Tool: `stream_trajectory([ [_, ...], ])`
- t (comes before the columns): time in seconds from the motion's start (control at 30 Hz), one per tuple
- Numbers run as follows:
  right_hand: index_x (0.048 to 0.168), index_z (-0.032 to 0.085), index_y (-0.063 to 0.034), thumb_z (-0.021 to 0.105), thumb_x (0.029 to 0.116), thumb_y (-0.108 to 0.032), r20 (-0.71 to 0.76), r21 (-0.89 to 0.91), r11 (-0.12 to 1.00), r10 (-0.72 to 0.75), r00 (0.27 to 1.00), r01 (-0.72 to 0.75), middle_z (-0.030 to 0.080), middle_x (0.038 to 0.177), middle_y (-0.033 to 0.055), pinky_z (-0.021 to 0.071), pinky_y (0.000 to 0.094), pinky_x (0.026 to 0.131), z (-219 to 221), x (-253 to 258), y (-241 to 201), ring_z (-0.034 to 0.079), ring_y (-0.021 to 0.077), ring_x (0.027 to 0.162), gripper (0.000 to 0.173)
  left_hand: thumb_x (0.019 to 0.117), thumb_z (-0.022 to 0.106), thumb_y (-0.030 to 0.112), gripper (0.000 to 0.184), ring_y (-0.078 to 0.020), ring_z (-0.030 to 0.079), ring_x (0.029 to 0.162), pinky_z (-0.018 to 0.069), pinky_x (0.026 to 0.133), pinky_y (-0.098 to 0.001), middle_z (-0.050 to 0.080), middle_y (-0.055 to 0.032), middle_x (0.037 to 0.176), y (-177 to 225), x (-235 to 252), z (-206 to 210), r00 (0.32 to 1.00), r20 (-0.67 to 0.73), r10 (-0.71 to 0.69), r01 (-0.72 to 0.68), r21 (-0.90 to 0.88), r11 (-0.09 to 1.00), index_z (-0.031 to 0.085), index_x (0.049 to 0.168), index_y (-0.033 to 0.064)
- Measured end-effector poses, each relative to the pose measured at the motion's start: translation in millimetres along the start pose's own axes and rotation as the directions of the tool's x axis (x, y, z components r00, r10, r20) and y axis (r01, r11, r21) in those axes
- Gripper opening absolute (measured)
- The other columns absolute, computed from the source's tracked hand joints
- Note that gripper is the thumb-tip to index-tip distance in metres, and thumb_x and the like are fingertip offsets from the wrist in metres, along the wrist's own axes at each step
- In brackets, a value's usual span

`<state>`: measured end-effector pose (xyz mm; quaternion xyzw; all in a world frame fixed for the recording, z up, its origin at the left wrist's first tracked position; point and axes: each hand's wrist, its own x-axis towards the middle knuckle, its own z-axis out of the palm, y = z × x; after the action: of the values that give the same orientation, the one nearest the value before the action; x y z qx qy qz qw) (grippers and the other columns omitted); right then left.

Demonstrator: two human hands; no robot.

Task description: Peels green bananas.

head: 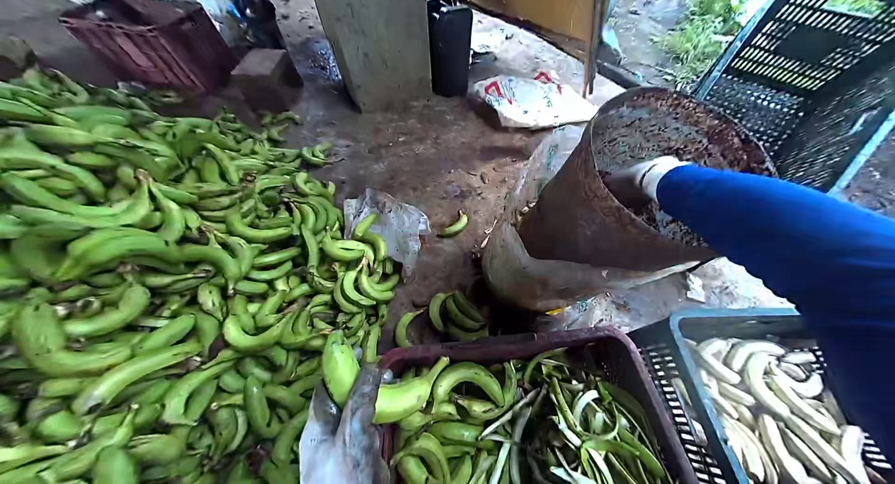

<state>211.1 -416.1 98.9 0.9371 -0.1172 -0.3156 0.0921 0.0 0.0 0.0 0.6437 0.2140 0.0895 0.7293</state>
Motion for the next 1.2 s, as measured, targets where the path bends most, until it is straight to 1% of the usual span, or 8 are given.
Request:
stream_trajectory([
  [0.2, 0.119, 0.065, 0.0081, 0.061, 0.1040, -0.026, 0.033, 0.189, 0.982, -0.017, 0.999, 0.011, 0.065, 0.119, 0.0289, 0.0496, 0.0601, 0.095, -2.7, -5.7, -3.6, 0.065, 0.0423, 0.109, 0.038, 0.0970, 0.068, 0.022, 0.047, -0.0166, 0.071, 0.085, 0.0615, 0.071, -0.0335, 0.071, -0.0092, 0.103, -7.4, 3.0, 4.9, 0.999, 0.014, -0.035, 0.035, 0.011, 0.999, 0.054, 0.138, 0.0036],
  [0.33, 0.092, 0.070, -0.0011, 0.071, 0.0935, -0.033, -0.020, -0.034, 0.999, -0.036, 0.999, 0.036, 0.069, 0.088, 0.0182, 0.0537, 0.0611, 0.074, 15.6, 46.1, 26.3, 0.068, 0.0346, 0.082, 0.032, 0.0982, 0.066, 0.019, 0.048, -0.0202, 0.071, 0.088, 0.0628, 0.078, -0.0386, 0.070, -0.0111, 0.105, -9.2, -1.1, 8.3, 0.998, 0.058, 0.000, 0.002, -0.029, 1.000, 0.050, 0.140, 0.0007],
  [0.53, 0.111, 0.071, -0.0022, 0.064, 0.1005, -0.029, 0.043, -0.091, 0.995, -0.036, 0.998, 0.040, 0.068, 0.108, 0.0198, 0.0488, 0.0629, 0.086, 13.1, -16.2, 6.1, 0.065, 0.0371, 0.102, 0.029, 0.0994, 0.064, 0.017, 0.045, -0.0188, 0.071, 0.086, 0.0630, 0.078, -0.0381, 0.069, -0.0100, 0.101, -2.6, -9.0, 12.0, 0.994, 0.109, 0.014, -0.009, -0.040, 0.999, 0.048, 0.138, -0.0003],
  [0.77, 0.093, 0.071, -0.0074, 0.073, 0.0870, -0.046, -0.054, 0.007, 1.000, -0.029, 0.998, 0.029, 0.070, 0.088, 0.0161, 0.0519, 0.0650, 0.071, 29.3, 39.1, 29.2, 0.068, 0.0351, 0.083, 0.039, 0.0966, 0.070, 0.028, 0.048, -0.0152, 0.071, 0.091, 0.0616, 0.079, -0.0361, 0.070, -0.0070, 0.106, -14.6, -0.8, 14.3, 0.999, 0.036, 0.024, -0.027, 0.067, 0.997, 0.056, 0.136, 0.0053],
  [0.9, 0.099, 0.070, -0.0034, 0.080, 0.0821, -0.031, -0.355, 0.110, 0.990, -0.040, 0.934, 0.084, 0.070, 0.095, 0.0210, 0.0508, 0.0705, 0.077, 15.8, -60.6, 47.9, 0.068, 0.0423, 0.091, 0.034, 0.0993, 0.065, 0.020, 0.047, -0.0179, 0.070, 0.087, 0.0637, 0.073, -0.0398, 0.066, -0.0090, 0.106, -16.2, -0.9, 24.0, 0.999, 0.036, -0.011, 0.015, -0.133, 0.991, 0.046, 0.140, 0.0043],
  [1.03, 0.118, 0.068, -0.0111, 0.078, 0.0865, -0.030, -0.758, 0.367, 0.867, 0.068, 0.649, 0.338, 0.070, 0.110, 0.0134, 0.0544, 0.0609, 0.088, 49.6, -189.8, 94.6, 0.068, 0.0304, 0.101, 0.038, 0.1019, 0.059, 0.011, 0.046, -0.0301, 0.070, 0.098, 0.0629, 0.080, -0.0508, 0.064, -0.0169, 0.119, -7.7, -20.4, 29.4, 0.967, 0.251, -0.039, 0.130, -0.357, 0.925, 0.042, 0.144, 0.0036],
  [1.13, 0.121, 0.070, -0.0175, 0.079, 0.0837, -0.028, -0.725, 0.626, 0.678, 0.325, 0.607, 0.384, 0.071, 0.109, 0.0048, 0.0578, 0.0490, 0.086, 128.7, -252.1, 125.0, 0.069, 0.0173, 0.097, 0.040, 0.0978, 0.061, 0.004, 0.053, -0.0306, 0.069, 0.104, 0.0628, 0.084, -0.0506, 0.062, -0.0177, 0.125, -7.4, -44.6, 30.1, 0.917, 0.396, 0.040, 0.100, -0.328, 0.939, 0.039, 0.146, 0.0026],
  [1.2, 0.109, 0.072, -0.0129, 0.077, 0.0831, -0.027, -0.574, 0.710, 0.699, 0.502, 0.647, 0.088, 0.071, 0.098, 0.0130, 0.0552, 0.0597, 0.075, 191.1, -267.7, 142.2, 0.069, 0.0296, 0.088, 0.030, 0.0955, 0.069, 0.012, 0.057, -0.0213, 0.070, 0.105, 0.0634, 0.086, -0.0406, 0.065, -0.0116, 0.124, -12.6, -59.9, 34.8, 0.863, 0.481, 0.156, -0.068, -0.196, 0.978, 0.044, 0.145, 0.0040],
])
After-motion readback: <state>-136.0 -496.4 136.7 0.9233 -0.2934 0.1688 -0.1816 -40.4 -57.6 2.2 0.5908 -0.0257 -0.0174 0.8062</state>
